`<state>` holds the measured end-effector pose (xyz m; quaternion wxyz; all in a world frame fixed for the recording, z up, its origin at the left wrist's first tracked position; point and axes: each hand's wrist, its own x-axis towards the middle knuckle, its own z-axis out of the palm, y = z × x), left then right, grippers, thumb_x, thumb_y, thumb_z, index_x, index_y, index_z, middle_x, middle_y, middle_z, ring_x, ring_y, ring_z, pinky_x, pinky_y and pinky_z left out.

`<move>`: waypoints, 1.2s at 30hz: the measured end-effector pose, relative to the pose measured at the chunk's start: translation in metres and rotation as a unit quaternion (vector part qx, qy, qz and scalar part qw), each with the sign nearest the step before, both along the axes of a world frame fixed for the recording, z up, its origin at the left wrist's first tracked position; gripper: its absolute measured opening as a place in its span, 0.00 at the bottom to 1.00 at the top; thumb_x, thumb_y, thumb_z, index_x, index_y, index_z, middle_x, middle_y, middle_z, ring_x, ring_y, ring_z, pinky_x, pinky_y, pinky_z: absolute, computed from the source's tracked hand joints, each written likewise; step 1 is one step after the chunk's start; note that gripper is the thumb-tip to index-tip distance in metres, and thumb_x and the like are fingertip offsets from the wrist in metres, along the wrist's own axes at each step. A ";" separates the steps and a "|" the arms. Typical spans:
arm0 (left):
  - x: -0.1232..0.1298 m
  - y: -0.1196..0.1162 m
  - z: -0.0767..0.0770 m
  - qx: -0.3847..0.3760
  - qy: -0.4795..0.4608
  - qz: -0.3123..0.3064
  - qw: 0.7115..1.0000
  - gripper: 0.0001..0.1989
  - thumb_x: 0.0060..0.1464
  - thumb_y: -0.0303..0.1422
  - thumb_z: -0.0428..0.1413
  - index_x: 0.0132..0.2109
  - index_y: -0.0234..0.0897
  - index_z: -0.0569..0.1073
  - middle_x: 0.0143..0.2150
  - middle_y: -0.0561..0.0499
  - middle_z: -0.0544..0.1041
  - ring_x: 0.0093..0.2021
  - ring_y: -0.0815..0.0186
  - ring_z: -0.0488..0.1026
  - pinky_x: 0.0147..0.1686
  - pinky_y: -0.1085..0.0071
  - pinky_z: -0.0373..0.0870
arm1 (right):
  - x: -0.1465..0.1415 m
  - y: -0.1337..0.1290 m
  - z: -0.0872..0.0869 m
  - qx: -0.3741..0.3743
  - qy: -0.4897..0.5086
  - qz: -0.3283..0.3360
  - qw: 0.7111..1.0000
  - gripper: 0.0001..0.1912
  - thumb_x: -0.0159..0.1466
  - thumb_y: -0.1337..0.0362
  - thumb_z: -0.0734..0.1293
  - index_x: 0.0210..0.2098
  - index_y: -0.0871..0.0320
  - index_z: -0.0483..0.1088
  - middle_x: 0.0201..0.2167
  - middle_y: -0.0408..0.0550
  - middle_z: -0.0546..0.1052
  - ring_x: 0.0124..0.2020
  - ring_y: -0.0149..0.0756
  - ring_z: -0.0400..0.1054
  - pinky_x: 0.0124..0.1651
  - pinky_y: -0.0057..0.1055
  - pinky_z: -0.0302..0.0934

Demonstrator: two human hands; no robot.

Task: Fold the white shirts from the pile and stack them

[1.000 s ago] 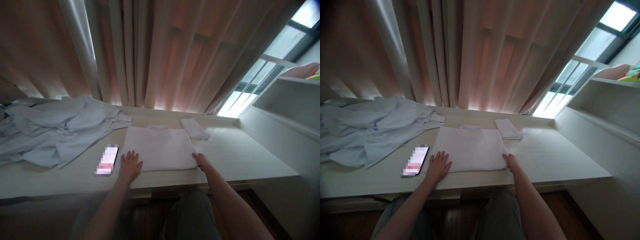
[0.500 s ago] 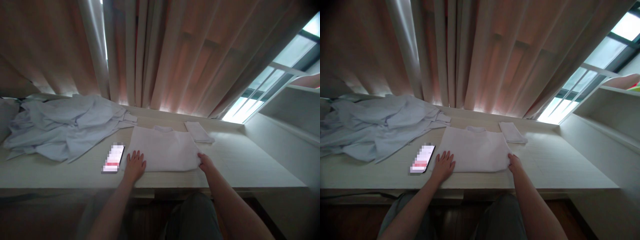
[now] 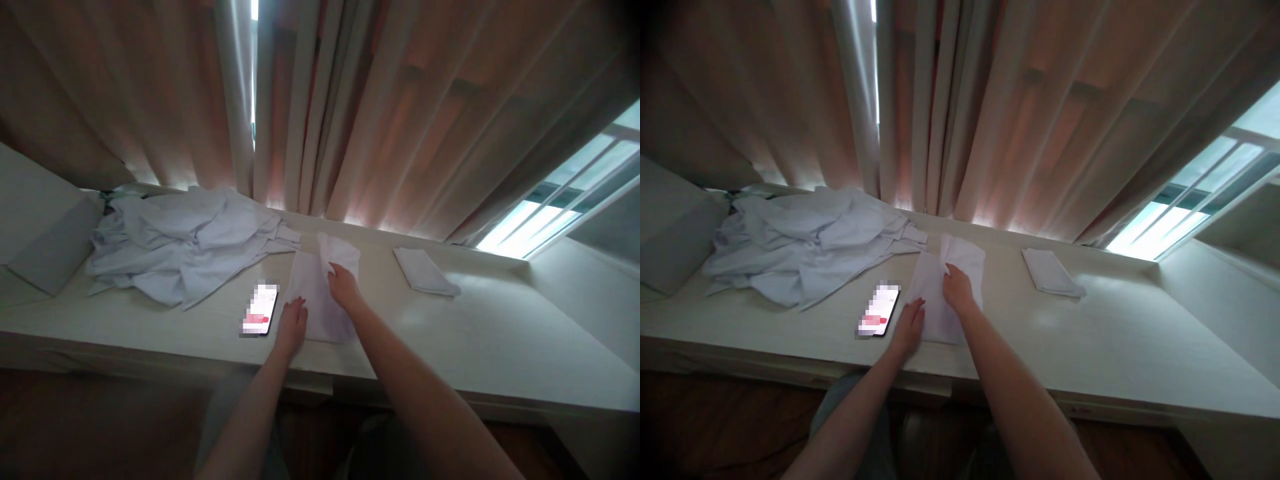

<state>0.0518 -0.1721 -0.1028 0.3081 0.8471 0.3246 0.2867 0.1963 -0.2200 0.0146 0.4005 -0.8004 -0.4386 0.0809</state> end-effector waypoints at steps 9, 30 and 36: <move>-0.009 0.011 0.002 -0.146 -0.163 0.044 0.975 0.22 0.57 0.35 0.40 0.56 0.32 0.60 0.55 0.43 0.65 0.56 0.65 0.61 0.55 0.64 0.57 | -0.067 0.012 -0.056 -0.102 0.055 0.120 0.986 0.19 0.63 0.59 0.53 0.49 0.61 0.64 0.47 0.53 0.71 0.47 0.37 0.64 0.49 0.35 0.56; -0.001 0.017 0.020 -0.040 -0.009 0.074 0.996 0.21 0.43 0.18 0.43 0.43 0.33 0.71 0.44 0.46 0.71 0.47 0.66 0.66 0.51 0.67 0.61 | 0.008 -0.113 -0.088 -0.255 -0.170 0.001 0.952 0.36 0.55 0.71 0.59 0.62 0.64 0.43 0.59 0.60 0.56 0.55 0.45 0.57 0.52 0.38 0.54; -0.004 0.007 0.038 -0.024 0.033 0.089 0.995 0.21 0.45 0.19 0.44 0.46 0.33 0.69 0.46 0.47 0.70 0.49 0.67 0.65 0.51 0.70 0.59 | 0.016 -0.133 -0.080 -0.232 -0.233 0.025 0.944 0.38 0.52 0.79 0.54 0.61 0.52 0.47 0.63 0.51 0.45 0.50 0.43 0.62 0.48 0.36 0.58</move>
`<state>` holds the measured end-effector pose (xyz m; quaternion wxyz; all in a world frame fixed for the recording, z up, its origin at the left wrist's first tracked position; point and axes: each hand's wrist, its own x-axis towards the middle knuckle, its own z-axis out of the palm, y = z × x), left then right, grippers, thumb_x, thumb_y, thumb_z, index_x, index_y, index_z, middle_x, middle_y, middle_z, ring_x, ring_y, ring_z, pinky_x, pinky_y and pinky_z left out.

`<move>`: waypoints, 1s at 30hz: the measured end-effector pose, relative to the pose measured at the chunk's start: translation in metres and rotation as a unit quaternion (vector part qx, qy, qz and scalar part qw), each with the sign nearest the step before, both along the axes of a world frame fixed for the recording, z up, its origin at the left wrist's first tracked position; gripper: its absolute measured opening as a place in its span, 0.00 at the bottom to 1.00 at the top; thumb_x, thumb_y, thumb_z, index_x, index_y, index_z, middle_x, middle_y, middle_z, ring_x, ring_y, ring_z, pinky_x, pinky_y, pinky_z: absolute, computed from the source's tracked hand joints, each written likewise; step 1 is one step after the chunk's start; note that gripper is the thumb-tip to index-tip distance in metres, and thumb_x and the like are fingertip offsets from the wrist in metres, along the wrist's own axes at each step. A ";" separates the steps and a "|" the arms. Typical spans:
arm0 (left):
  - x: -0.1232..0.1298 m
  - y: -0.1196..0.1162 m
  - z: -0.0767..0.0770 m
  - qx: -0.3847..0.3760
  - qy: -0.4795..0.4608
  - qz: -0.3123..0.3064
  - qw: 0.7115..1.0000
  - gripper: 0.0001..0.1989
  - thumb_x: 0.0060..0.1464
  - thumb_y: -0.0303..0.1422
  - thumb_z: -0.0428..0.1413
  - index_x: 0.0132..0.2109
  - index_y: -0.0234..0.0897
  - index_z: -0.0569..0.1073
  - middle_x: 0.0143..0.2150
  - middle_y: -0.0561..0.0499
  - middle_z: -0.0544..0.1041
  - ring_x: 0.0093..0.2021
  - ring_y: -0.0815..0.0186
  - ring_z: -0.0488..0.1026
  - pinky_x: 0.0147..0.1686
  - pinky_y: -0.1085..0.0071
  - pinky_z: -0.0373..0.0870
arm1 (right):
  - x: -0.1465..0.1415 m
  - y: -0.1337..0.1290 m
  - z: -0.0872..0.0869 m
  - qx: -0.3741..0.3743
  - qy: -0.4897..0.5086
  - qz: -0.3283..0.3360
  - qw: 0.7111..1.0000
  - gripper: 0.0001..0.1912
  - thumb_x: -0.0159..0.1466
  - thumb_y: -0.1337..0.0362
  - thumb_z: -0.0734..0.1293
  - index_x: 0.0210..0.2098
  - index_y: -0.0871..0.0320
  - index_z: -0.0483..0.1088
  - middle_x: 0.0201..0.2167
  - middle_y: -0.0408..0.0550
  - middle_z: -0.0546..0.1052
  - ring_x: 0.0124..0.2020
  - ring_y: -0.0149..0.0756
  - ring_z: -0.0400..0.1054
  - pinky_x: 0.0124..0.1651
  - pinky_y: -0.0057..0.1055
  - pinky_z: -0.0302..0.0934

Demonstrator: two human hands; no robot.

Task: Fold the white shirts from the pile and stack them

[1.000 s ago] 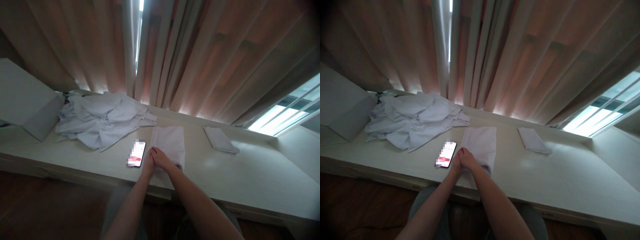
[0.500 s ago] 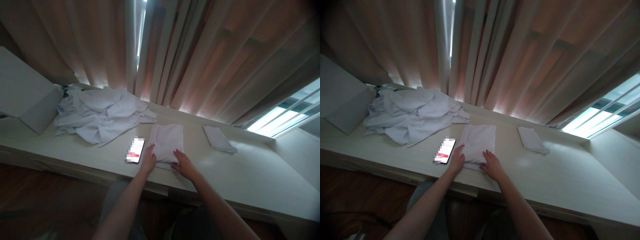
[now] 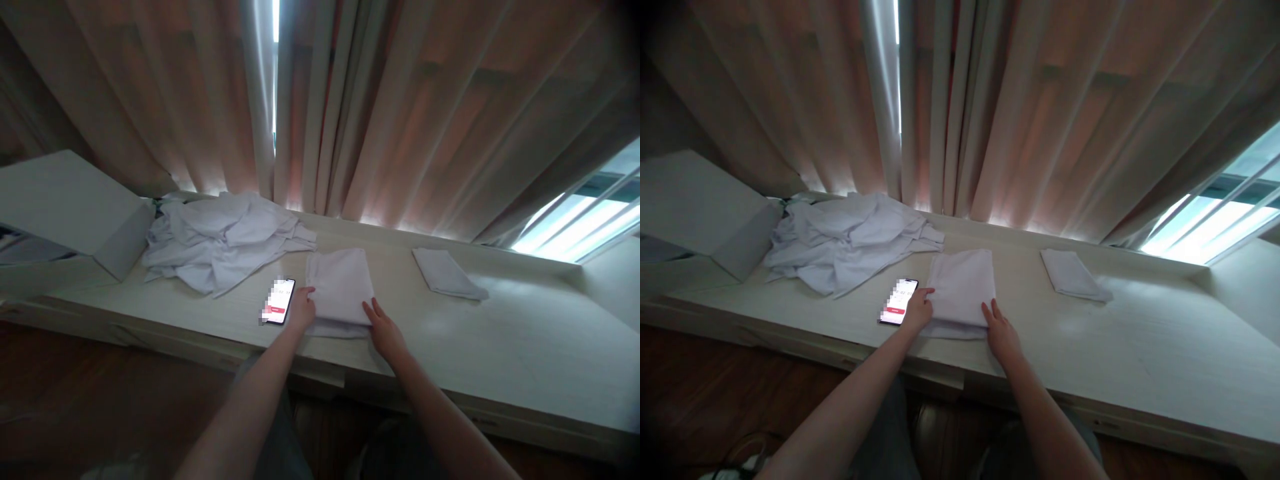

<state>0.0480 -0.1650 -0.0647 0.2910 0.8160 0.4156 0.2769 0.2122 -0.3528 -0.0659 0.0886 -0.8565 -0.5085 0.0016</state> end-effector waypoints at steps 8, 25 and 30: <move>-0.017 -0.035 -0.011 -0.018 0.087 0.019 0.996 0.15 0.43 0.21 0.46 0.40 0.34 0.68 0.40 0.43 0.70 0.42 0.62 0.67 0.43 0.67 0.61 | 0.008 -0.022 -0.029 -0.026 -0.027 0.082 0.996 0.39 0.49 0.81 0.56 0.58 0.51 0.55 0.64 0.47 0.44 0.62 0.44 0.38 0.57 0.41 0.46; -0.017 -0.041 0.009 -0.053 0.110 -0.004 0.993 0.03 0.45 0.26 0.48 0.30 0.38 0.63 0.27 0.54 0.67 0.30 0.70 0.65 0.29 0.75 0.58 | 0.016 -0.029 -0.029 0.047 0.068 0.010 0.997 0.37 0.52 0.76 0.56 0.61 0.65 0.46 0.53 0.57 0.65 0.52 0.38 0.60 0.54 0.33 0.52; -0.029 -0.044 0.013 -0.040 0.141 -0.025 0.989 0.04 0.47 0.27 0.48 0.32 0.38 0.64 0.28 0.54 0.69 0.31 0.69 0.66 0.30 0.75 0.57 | 0.018 -0.033 -0.033 0.032 0.046 0.041 0.998 0.38 0.50 0.78 0.57 0.61 0.61 0.50 0.56 0.53 0.61 0.56 0.37 0.54 0.57 0.34 0.48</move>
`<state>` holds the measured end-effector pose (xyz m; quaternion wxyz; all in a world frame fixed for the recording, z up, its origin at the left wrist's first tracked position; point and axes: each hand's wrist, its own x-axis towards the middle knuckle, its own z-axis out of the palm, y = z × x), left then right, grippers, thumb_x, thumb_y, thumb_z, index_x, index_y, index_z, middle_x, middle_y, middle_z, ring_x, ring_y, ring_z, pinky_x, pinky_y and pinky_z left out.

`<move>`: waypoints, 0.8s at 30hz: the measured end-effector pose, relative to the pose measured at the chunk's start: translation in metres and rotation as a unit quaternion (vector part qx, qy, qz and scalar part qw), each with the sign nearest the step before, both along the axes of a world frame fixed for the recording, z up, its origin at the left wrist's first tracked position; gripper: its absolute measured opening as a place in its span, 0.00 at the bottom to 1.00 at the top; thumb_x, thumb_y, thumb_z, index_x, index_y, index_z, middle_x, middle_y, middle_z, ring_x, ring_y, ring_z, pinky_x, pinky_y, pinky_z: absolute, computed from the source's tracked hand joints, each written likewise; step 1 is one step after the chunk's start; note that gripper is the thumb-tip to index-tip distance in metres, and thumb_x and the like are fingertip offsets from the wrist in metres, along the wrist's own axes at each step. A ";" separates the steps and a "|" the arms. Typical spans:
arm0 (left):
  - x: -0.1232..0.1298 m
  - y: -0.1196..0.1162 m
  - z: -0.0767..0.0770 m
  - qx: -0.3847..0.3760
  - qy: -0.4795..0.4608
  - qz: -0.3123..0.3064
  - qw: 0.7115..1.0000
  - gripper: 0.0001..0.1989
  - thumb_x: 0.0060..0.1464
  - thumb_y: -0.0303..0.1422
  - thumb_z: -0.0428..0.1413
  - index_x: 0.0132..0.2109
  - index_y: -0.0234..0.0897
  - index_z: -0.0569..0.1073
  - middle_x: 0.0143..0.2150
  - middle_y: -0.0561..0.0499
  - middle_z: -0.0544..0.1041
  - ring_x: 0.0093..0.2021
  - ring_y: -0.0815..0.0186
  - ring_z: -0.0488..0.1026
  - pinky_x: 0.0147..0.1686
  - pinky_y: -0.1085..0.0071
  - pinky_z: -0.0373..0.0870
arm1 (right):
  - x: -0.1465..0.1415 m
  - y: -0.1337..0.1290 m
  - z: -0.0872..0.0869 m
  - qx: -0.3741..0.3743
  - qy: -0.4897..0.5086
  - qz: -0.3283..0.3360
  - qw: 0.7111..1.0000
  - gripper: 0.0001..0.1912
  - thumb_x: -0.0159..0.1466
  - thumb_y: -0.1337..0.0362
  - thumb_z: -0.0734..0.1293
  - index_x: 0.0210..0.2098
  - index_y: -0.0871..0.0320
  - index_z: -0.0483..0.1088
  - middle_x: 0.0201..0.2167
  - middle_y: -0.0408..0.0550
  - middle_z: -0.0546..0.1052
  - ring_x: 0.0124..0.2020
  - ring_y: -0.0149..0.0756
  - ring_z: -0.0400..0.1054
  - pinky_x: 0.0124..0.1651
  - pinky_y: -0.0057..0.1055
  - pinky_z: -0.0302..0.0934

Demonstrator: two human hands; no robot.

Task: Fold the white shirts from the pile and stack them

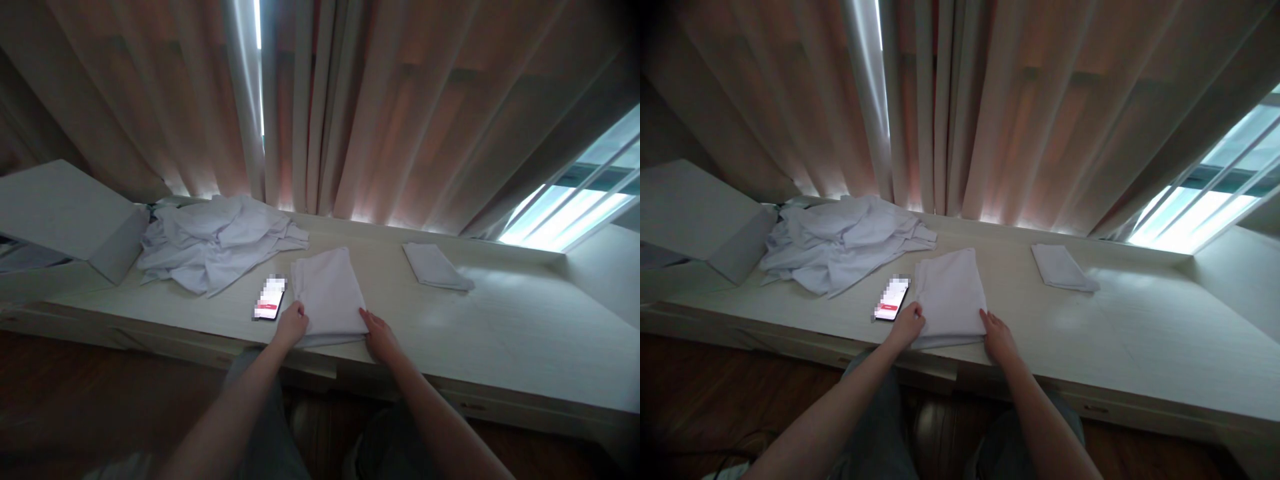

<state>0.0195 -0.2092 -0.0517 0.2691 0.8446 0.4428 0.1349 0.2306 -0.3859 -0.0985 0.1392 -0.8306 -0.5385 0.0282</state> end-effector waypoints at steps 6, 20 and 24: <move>-0.014 -0.017 -0.009 0.011 0.070 -0.020 0.997 0.04 0.48 0.32 0.49 0.34 0.38 0.66 0.31 0.49 0.71 0.36 0.63 0.68 0.35 0.70 0.59 | -0.001 0.000 -0.004 -0.030 -0.030 0.002 0.999 0.37 0.50 0.77 0.57 0.60 0.58 0.52 0.58 0.52 0.59 0.59 0.39 0.50 0.58 0.37 0.46; -0.020 -0.033 0.000 0.099 0.164 -0.176 0.966 0.23 0.43 0.40 0.57 0.48 0.44 0.65 0.47 0.45 0.67 0.50 0.54 0.61 0.47 0.60 0.56 | -0.007 0.003 -0.001 -0.035 -0.054 -0.057 0.996 0.33 0.53 0.77 0.56 0.59 0.60 0.54 0.61 0.56 0.53 0.58 0.44 0.51 0.56 0.39 0.49; -0.014 -0.028 -0.001 0.096 0.156 -0.219 0.958 0.23 0.42 0.39 0.58 0.47 0.45 0.66 0.47 0.45 0.67 0.50 0.54 0.60 0.47 0.60 0.56 | -0.005 -0.002 -0.001 -0.045 -0.063 -0.073 0.994 0.32 0.54 0.77 0.55 0.59 0.62 0.53 0.62 0.58 0.48 0.57 0.46 0.51 0.54 0.40 0.51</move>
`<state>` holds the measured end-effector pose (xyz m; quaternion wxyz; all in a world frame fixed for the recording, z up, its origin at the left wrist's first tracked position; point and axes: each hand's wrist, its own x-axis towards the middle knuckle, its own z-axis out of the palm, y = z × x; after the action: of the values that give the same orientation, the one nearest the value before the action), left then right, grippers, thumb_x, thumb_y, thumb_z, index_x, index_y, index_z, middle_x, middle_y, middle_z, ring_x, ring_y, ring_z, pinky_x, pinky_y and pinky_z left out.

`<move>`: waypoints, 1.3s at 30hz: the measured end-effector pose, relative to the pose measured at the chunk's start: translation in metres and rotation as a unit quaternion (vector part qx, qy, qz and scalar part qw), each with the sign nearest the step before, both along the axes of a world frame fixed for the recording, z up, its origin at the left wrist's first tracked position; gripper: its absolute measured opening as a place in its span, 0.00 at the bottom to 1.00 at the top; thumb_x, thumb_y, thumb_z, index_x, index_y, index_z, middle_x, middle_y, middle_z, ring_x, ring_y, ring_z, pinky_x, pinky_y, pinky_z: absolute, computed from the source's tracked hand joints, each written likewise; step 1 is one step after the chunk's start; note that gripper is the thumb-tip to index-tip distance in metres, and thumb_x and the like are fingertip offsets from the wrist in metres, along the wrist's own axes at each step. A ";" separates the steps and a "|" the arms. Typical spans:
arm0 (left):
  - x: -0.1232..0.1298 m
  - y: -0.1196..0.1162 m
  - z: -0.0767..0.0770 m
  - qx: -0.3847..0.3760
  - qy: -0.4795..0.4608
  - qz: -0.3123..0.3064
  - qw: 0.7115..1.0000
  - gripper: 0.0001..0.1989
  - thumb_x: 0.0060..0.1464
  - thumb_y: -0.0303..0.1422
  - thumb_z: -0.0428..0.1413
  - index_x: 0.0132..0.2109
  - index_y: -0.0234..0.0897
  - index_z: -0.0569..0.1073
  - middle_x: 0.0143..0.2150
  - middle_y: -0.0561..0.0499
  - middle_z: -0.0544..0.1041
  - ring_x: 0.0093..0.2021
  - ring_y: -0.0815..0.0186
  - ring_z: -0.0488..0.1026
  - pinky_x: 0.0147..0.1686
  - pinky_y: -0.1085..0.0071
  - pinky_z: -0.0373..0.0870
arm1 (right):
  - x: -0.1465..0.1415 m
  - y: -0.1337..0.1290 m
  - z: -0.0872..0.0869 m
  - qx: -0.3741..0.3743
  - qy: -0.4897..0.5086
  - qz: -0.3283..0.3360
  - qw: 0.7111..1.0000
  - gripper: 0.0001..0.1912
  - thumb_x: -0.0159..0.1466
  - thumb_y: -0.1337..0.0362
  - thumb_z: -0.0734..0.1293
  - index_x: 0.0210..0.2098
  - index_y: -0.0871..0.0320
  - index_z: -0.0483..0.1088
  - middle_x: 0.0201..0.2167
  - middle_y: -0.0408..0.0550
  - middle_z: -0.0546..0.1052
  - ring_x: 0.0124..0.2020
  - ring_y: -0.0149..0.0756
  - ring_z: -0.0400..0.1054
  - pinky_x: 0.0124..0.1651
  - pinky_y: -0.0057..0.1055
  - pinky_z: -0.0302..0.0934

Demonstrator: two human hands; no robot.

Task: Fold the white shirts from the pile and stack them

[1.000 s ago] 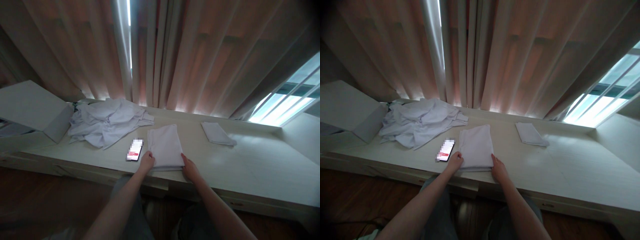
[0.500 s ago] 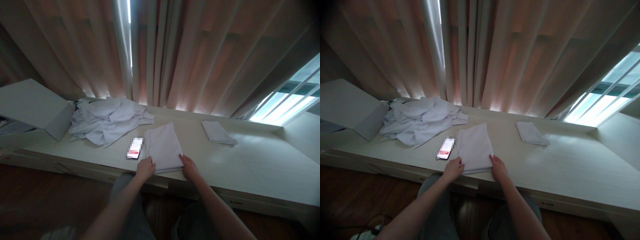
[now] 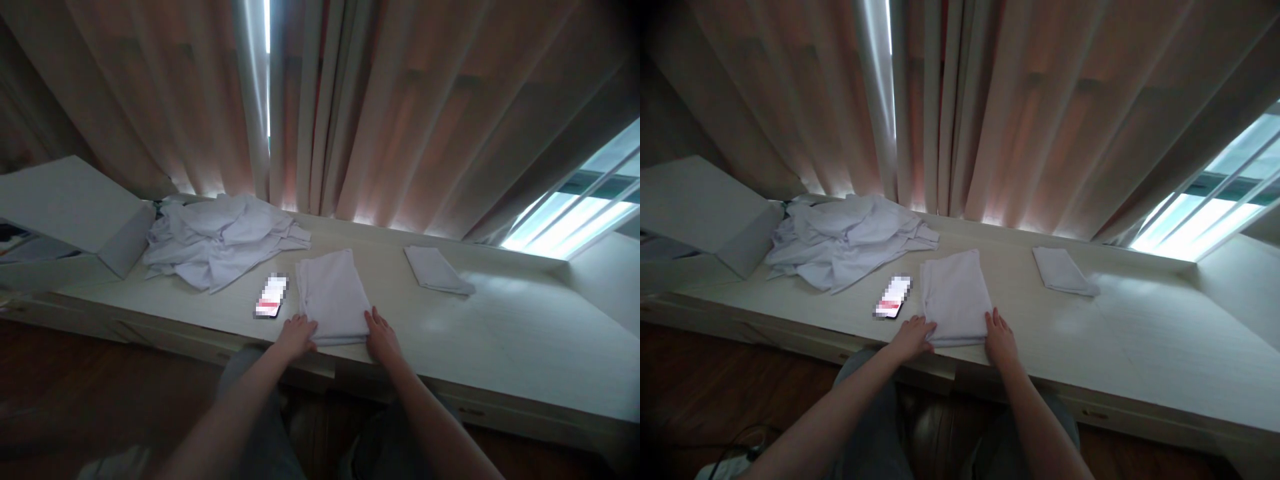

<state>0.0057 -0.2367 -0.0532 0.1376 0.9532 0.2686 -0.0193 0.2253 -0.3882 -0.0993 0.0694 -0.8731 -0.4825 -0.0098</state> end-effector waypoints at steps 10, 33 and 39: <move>0.021 0.010 0.003 0.016 -0.029 -0.043 0.999 0.16 0.46 0.34 0.55 0.45 0.44 0.68 0.45 0.45 0.68 0.50 0.55 0.61 0.48 0.58 0.55 | 0.003 -0.020 0.004 -0.005 -0.026 -0.007 1.000 0.33 0.52 0.76 0.57 0.58 0.63 0.54 0.62 0.56 0.50 0.58 0.46 0.51 0.53 0.39 0.51; 0.023 0.016 -0.004 0.042 -0.057 -0.012 0.997 0.16 0.52 0.36 0.51 0.49 0.44 0.67 0.45 0.45 0.68 0.50 0.57 0.59 0.51 0.61 0.53 | 0.017 -0.034 0.008 0.016 0.042 0.103 0.994 0.35 0.51 0.76 0.57 0.60 0.58 0.52 0.61 0.50 0.52 0.62 0.38 0.42 0.59 0.39 0.45; 0.010 0.018 -0.005 0.056 -0.076 -0.026 0.995 0.16 0.52 0.43 0.50 0.47 0.46 0.70 0.48 0.45 0.67 0.52 0.56 0.57 0.51 0.59 0.54 | 0.022 -0.050 0.014 0.018 0.040 0.159 0.986 0.31 0.57 0.67 0.59 0.60 0.59 0.51 0.62 0.50 0.49 0.63 0.40 0.38 0.60 0.42 0.43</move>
<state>0.0155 -0.2185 -0.0581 0.1035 0.9647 0.2333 0.0643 0.2471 -0.4378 -0.0857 0.1048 -0.7837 -0.6116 0.0274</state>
